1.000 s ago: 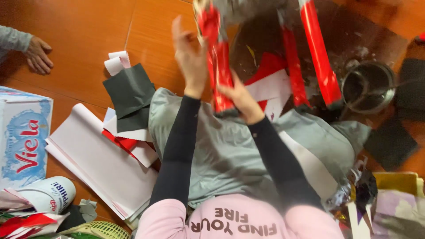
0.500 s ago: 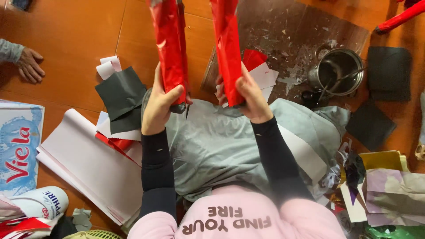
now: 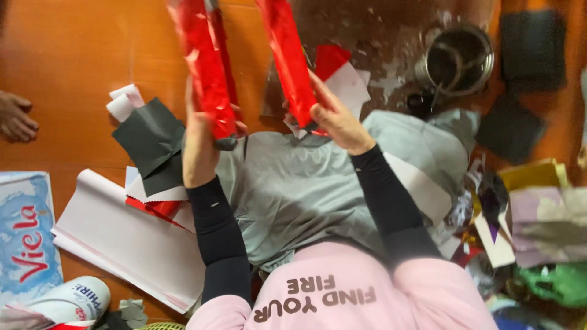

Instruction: Applying red decorative paper strips to a bamboo lantern frame using glue and a brush.

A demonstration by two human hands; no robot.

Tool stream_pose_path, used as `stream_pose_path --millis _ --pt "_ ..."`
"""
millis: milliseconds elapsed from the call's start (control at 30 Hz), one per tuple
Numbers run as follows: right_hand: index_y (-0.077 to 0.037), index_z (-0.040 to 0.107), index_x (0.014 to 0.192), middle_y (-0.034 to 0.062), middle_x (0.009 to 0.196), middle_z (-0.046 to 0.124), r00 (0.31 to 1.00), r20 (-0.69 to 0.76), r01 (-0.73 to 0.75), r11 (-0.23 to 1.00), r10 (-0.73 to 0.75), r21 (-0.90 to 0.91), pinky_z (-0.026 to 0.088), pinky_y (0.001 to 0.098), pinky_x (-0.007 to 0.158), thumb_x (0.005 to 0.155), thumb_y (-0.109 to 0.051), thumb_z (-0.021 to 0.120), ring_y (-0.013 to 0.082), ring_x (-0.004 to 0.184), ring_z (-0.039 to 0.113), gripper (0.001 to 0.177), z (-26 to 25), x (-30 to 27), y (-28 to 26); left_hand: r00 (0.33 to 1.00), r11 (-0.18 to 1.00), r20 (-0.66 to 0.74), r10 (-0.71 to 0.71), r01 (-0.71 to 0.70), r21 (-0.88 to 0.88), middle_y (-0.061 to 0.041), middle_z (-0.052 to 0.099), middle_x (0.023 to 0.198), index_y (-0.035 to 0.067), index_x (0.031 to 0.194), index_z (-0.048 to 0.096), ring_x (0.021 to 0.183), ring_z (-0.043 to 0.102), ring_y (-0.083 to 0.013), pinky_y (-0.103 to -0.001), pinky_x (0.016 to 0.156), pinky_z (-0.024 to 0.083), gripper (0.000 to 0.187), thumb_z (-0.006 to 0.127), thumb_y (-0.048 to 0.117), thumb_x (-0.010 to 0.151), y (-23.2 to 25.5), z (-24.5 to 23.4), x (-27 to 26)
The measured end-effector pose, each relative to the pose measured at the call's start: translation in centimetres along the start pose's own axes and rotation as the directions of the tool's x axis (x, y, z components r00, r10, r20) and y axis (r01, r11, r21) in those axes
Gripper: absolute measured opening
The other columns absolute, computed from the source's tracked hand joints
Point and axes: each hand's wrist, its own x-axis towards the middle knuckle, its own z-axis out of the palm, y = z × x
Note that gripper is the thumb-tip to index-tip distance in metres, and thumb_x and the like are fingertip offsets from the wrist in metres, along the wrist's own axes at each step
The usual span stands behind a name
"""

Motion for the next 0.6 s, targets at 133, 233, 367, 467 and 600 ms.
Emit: stream_pose_path --millis 133,233,367,467,600 --pt "-0.013 0.034 0.164 0.0063 0.131 0.068 0.979 -0.193 -0.085 0.989 0.061 -0.118 0.060 0.0324 0.099 0.107 -0.042 0.062 0.0173 0.114 0.069 0.069 -6.1 -5.4 -1.4 0.996 0.982 -0.092 -0.009 -0.009 -0.187 -0.014 0.065 0.135 0.019 0.173 0.014 0.103 0.069 -0.0304 -0.048 0.086 0.060 0.103 0.054 0.075 0.096 1.0 2.3 -0.9" --pt "-0.013 0.051 0.156 0.0055 0.121 0.067 0.872 -0.488 -0.310 0.727 -0.040 -0.613 0.054 0.0374 0.092 0.104 -0.037 0.068 0.0169 0.104 0.063 0.059 -10.9 -11.2 -0.5 0.912 0.775 -0.326 -0.248 -0.015 -0.632 -0.012 0.071 0.134 0.011 0.163 0.029 0.108 0.072 -0.0401 -0.056 0.082 0.058 0.089 0.042 0.063 0.092 -2.3 0.4 -2.2" --pt "-0.008 0.068 0.129 0.0115 0.106 0.070 0.851 -0.469 -0.505 -0.119 -0.236 -0.855 0.049 0.0497 0.084 0.093 -0.029 0.080 0.0321 0.098 0.063 0.043 -10.4 -18.0 -0.6 0.940 0.900 -0.130 -0.316 0.254 -0.353 -0.017 0.068 0.119 0.012 0.154 0.046 0.103 0.069 -0.0315 -0.046 0.089 0.057 0.059 0.047 0.052 0.111 -9.3 -2.3 -3.9" --pt "-0.005 0.072 0.112 0.0136 0.093 0.071 0.862 -0.445 -0.502 -0.278 -0.244 -0.819 0.047 0.0509 0.077 0.075 -0.029 0.083 0.0331 0.089 0.064 0.046 -8.6 -19.7 0.3 0.908 0.903 -0.062 -0.414 0.401 -0.156 -0.017 0.069 0.119 0.012 0.151 0.045 0.104 0.070 -0.0290 -0.044 0.094 0.057 0.050 0.053 0.037 0.109 -10.1 2.8 -3.7" --pt "-0.004 0.072 0.108 0.0120 0.089 0.074 0.878 -0.404 -0.380 0.140 -0.257 -0.914 0.051 0.0463 0.079 0.089 -0.010 0.075 0.0307 0.083 0.070 0.020 -8.0 -19.2 3.3 0.907 0.887 0.356 -0.227 0.041 0.461 -0.019 0.058 0.144 0.005 0.157 0.043 0.136 0.055 -0.0317 -0.045 0.117 0.044 0.070 0.074 -0.001 0.094 -11.3 10.5 -2.4"
